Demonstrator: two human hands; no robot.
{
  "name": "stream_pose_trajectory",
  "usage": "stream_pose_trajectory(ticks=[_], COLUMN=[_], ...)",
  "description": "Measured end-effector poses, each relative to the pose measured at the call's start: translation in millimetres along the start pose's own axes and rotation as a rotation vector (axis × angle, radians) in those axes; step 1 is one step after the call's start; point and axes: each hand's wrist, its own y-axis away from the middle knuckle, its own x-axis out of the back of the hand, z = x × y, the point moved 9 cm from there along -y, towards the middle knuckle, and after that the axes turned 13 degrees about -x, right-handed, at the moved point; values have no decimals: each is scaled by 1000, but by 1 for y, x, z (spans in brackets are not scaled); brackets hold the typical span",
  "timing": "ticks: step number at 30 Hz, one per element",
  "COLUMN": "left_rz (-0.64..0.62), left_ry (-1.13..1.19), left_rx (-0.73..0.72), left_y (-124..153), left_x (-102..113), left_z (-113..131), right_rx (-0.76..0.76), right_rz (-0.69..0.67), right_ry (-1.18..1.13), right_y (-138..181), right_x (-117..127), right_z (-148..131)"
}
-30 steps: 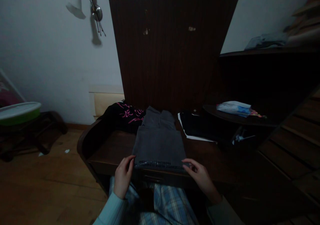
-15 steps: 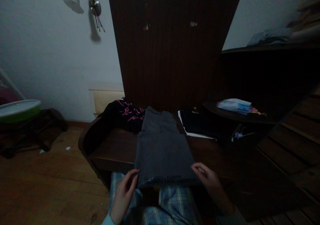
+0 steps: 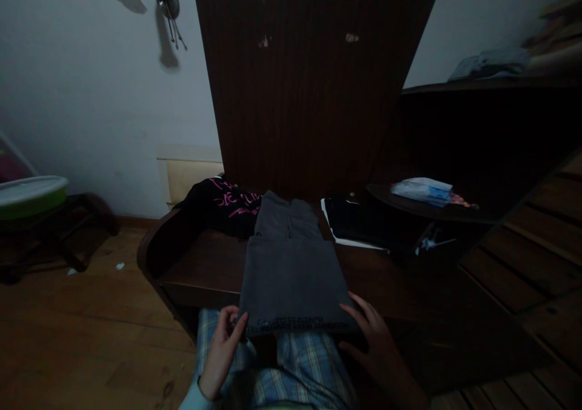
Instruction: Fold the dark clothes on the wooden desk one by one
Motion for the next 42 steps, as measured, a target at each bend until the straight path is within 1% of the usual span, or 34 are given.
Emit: stream_pose_trajectory(ticks=[3,6,9,12,17,20,22,25,28,30,35,37,40,42], left_rz=[59,78,11,-39,-88,-136,-172,-186,-181,-197,-267,-306,-372,-351], left_ry=[12,2,6,60,243,314,328,323,313,294,134,72,0,-58], left_rx=[-31,-51,3,89,185,244,278,294,263,218,92,77,49,-16], left_y=[1,4,6,10,14,16,17,14,10,8,9,12,12,4], left_x=[6,10,4,-3,-13,-18,-21,-23,-23,-23,-16,-14,-12,-4], left_z=[1,7,11,9,-7,-17,-19,-16,-9,-2,16,18,18,20], right_rx=[-61,-100,-188,-258,-377,-413,-422,-444,-437,-418,-367,-352,-341,-362], right_rz=[6,7,29,35,71,-3,-60,-68,-52,-48,-51,-75,-152,-145], right_ry=[-42,-145,-238,-291,-406,-469,-497,-547,-585,-591,-559,-524,-490,-496], right_y=[0,-2,-6,-10,-11,-11,-11,-12,-12,-12,-7,-5,-4,-5], right_x=[-2,7,20,25,18,7,2,0,1,3,8,6,2,7], right_z=[2,4,11,15,16,12,10,15,21,23,25,25,26,31])
